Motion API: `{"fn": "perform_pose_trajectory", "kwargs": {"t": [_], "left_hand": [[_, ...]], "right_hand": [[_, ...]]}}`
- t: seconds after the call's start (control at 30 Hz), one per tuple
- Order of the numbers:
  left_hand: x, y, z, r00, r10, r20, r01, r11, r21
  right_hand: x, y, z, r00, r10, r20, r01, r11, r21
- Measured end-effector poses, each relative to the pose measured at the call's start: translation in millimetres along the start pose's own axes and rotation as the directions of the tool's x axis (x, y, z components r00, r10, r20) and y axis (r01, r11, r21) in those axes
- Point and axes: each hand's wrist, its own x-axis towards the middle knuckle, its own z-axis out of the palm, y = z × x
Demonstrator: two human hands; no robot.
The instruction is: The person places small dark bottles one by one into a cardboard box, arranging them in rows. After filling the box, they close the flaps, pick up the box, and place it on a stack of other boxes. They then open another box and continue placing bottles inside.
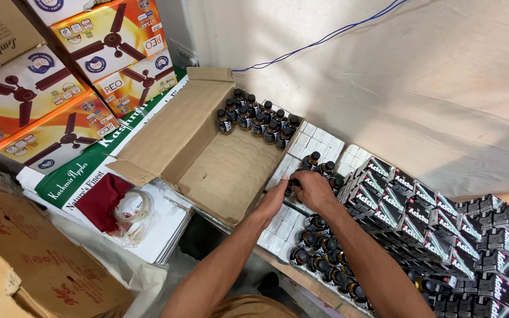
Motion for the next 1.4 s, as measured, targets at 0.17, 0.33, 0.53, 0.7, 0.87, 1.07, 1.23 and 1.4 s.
{"fn": "perform_pose_trajectory", "kwargs": {"t": [0.17,0.33,0.53,0.7,0.87,1.07,1.23,1.4], "left_hand": [[4.9,-7.8,-0.9,0.999,0.044,-0.002,-0.044,0.999,-0.012],[3.5,-7.4,-1.2,0.992,0.117,-0.044,-0.117,0.993,0.009],[0.7,-9.1,1.0,0.978,0.187,-0.095,-0.188,0.982,-0.005],[2.4,-3.8,7.9,0.901,0.374,-0.221,-0.386,0.922,-0.012],[-4.2,5.3,7.6,0.848,0.419,-0.323,-0.460,0.886,-0.057],[-2.5,18.3,-14.2,0.786,0.355,-0.507,-0.512,0.833,-0.211],[2.1,24.2,-50.5,0.796,0.241,-0.556,-0.498,0.783,-0.373],[19.6,18.5,-96.8,0.798,0.156,-0.583,-0.469,0.768,-0.437]], "right_hand": [[-6.5,-8.4,-8.8,1.000,-0.015,-0.014,0.014,0.999,-0.047],[-15.1,-13.2,-23.2,1.000,0.000,-0.021,0.002,0.995,0.096],[-20.7,8.8,-27.5,0.984,0.105,-0.142,-0.056,0.949,0.309],[-28.4,13.8,-24.0,0.938,0.203,-0.280,-0.033,0.858,0.513],[-32.3,-2.2,-22.8,0.939,0.144,-0.314,0.064,0.819,0.570],[-15.4,-19.7,-26.6,0.939,0.073,-0.336,0.155,0.782,0.603],[3.8,-58.1,-35.0,0.935,0.078,-0.345,0.166,0.765,0.622],[36.4,-103.8,-28.1,0.939,0.102,-0.328,0.151,0.735,0.661]]}}
